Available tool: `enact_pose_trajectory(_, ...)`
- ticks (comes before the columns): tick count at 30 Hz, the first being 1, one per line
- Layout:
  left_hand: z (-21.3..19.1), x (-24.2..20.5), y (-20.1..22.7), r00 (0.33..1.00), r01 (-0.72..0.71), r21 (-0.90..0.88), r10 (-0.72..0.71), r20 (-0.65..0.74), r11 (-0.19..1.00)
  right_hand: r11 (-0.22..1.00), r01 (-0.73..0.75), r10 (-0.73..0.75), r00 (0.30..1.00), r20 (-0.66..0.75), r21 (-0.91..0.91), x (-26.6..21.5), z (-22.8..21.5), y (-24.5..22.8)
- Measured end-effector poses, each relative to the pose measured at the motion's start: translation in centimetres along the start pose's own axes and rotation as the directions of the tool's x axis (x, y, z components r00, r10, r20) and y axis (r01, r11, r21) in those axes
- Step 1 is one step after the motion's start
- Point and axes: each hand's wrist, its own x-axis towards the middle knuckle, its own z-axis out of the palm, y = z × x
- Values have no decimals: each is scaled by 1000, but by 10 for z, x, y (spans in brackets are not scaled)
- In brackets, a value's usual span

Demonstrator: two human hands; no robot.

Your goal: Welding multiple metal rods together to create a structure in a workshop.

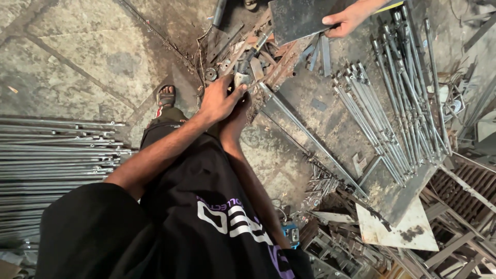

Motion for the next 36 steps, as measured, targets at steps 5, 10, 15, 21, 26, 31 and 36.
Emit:
enact_pose_trajectory(5, 0, 1, 0, 999, 35, 26, -35, 34, 999, 594, 181, -267, 964, 20, -784, -16, 36, -33)
enact_pose_trajectory(10, 0, 1, -1, 999, -47, 12, 47, -3, 999, 754, 120, -226, 970, -84, -646, -14, 30, -27)
enact_pose_trajectory(15, -11, -3, 19, 998, 28, -33, -26, 58, 999, 366, 206, -323, 943, 84, -908, -28, 57, -53)
enact_pose_trajectory(21, -7, -2, 15, 1000, 10, -129, -8, 20, 992, 433, 190, -321, 946, 46, -881, -28, 62, -56)
enact_pose_trajectory(26, -6, 1, 10, 999, -31, -44, 32, 4, 999, 317, 212, -353, 931, 92, -924, -23, 58, -53)
enact_pose_trajectory(31, -6, 1, 12, 1000, -4, -73, 5, 16, 997, 463, 197, -336, 941, 35, -864, -23, 60, -53)
enact_pose_trajectory(36, 4, 3, -3, 998, -66, -24, 65, -24, 998, 601, 140, -247, 969, -16, -787, -15, 48, -51)
